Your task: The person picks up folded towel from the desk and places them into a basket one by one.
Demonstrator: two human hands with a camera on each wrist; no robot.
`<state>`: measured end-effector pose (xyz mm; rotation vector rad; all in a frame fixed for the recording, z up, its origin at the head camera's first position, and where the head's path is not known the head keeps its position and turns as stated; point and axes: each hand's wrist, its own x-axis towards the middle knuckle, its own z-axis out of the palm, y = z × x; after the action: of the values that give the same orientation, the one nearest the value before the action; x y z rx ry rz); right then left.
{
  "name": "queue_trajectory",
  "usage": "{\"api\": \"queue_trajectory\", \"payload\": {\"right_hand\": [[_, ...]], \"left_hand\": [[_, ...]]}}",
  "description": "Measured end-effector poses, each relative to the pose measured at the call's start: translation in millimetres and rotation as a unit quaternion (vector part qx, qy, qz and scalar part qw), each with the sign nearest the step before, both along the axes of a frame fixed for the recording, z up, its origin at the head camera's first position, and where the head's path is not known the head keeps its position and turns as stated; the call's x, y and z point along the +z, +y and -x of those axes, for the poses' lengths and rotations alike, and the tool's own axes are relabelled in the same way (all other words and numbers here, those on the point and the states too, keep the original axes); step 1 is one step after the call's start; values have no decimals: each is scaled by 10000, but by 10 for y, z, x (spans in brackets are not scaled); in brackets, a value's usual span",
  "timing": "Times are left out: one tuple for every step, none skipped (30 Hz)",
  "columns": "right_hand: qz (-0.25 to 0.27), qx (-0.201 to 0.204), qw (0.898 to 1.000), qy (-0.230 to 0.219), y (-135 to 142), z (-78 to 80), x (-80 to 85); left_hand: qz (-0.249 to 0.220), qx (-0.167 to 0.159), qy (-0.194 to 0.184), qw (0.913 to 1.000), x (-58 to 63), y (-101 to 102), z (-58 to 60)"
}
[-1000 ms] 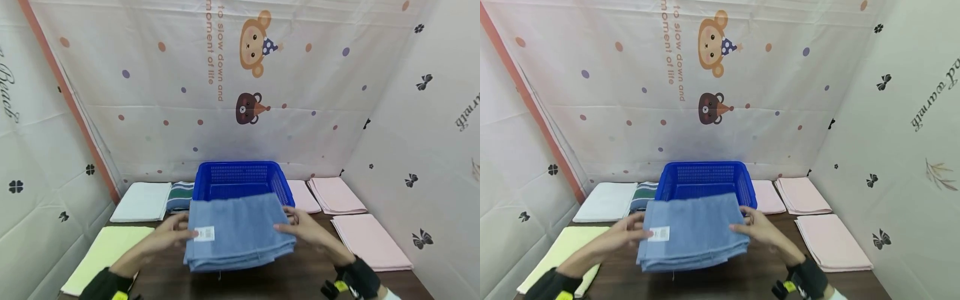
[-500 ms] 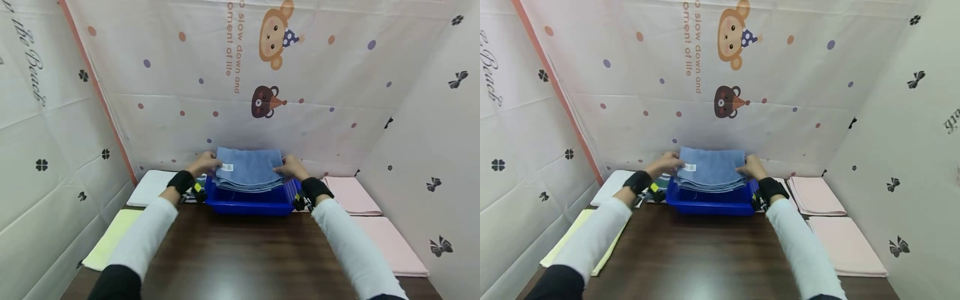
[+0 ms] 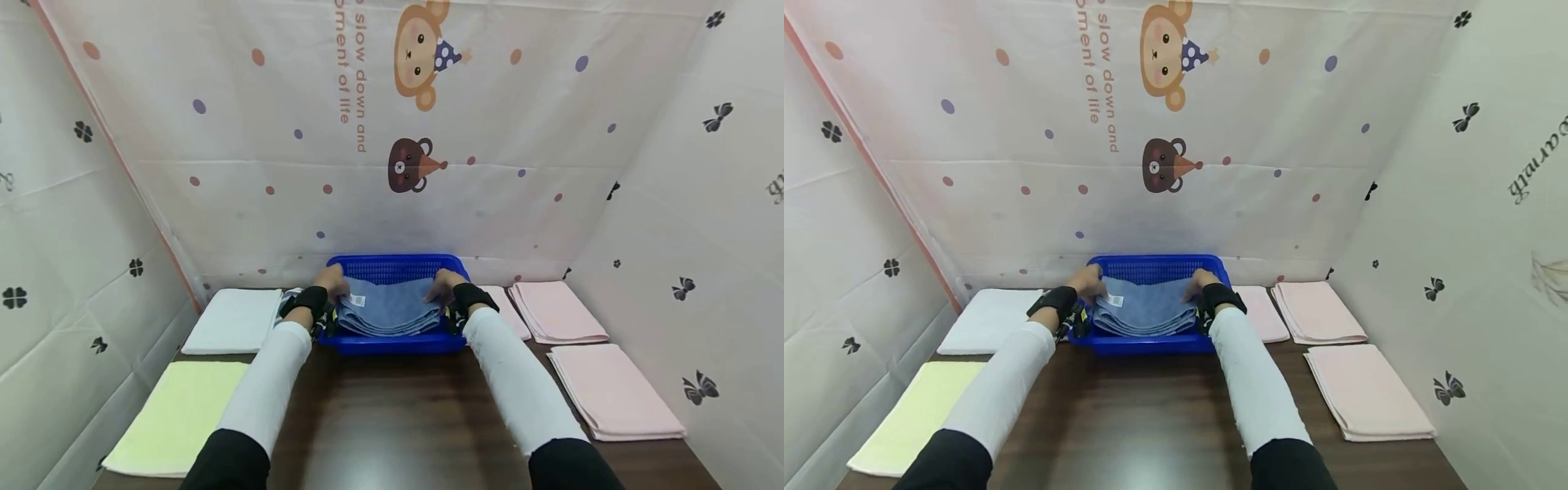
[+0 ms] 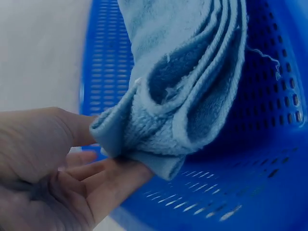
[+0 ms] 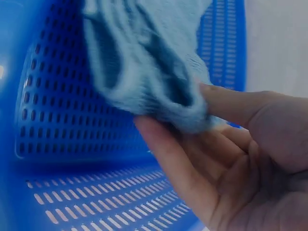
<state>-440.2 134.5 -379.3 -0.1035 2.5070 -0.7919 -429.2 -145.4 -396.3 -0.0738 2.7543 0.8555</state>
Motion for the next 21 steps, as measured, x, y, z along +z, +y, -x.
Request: {"api": "queue_trajectory", "payload": {"right_hand": [[-110, 101, 9998, -128, -12, 11, -8], [-156, 178, 9994, -266, -16, 13, -10], [-197, 217, 9988, -389, -19, 13, -8], [-217, 253, 9982, -506, -18, 13, -5], [-216, 230, 9978, -590, -11, 18, -7], [-182, 210, 9973, -679, -4, 23, -7], [-92, 185, 9966, -798, -2, 28, -16], [-11, 186, 9955, -934, 7, 40, -36], [33, 160, 9939, -1087, 20, 54, -61], [5, 199, 9923, -1226, 41, 73, -91], [-35, 221, 9907, -1342, 67, 99, -125], [-154, 314, 9892, -1422, 93, 120, -151], [-261, 380, 9878, -1488, 122, 149, -181], [-331, 397, 9863, -1564, 145, 175, -203], [-390, 391, 9852, -1621, 162, 199, -218], [-419, 393, 9843, -1671, 171, 225, -229], [-408, 352, 9836, -1724, 171, 247, -235], [-360, 270, 9823, -1819, 159, 263, -237], [-311, 196, 9803, -1942, 137, 274, -234], [-291, 117, 9780, -2061, 109, 284, -228], [-320, 72, 9753, -2185, 74, 290, -219]], "left_hand": [[81, -15, -20, 10000, -22, 7, 9], [180, -37, -37, 9998, -44, 22, 16], [284, -61, -55, 9996, -64, 42, 24], [381, -87, -66, 9992, -81, 60, 35], [470, -90, -73, 9988, -94, 81, 49], [616, -102, -65, 9980, -115, 100, 69], [787, -115, -53, 9968, -147, 107, 80], [984, -138, -88, 9950, -181, 117, 94], [1151, -197, -179, 9930, -210, 128, 110], [1319, -304, -291, 9904, -237, 142, 129], [1476, -404, -389, 9875, -265, 157, 153], [1623, -522, -467, 9843, -294, 174, 179], [1733, -632, -552, 9813, -310, 192, 203], [1811, -725, -633, 9787, -321, 211, 225], [1880, -794, -670, 9766, -329, 227, 246], [1957, -825, -650, 9750, -338, 237, 265], [2007, -824, -631, 9741, -345, 242, 278], [2045, -841, -628, 9732, -351, 242, 290], [2104, -861, -609, 9719, -353, 235, 294], [2165, -897, -593, 9703, -356, 223, 296], [2216, -938, -566, 9690, -357, 206, 295]]}}
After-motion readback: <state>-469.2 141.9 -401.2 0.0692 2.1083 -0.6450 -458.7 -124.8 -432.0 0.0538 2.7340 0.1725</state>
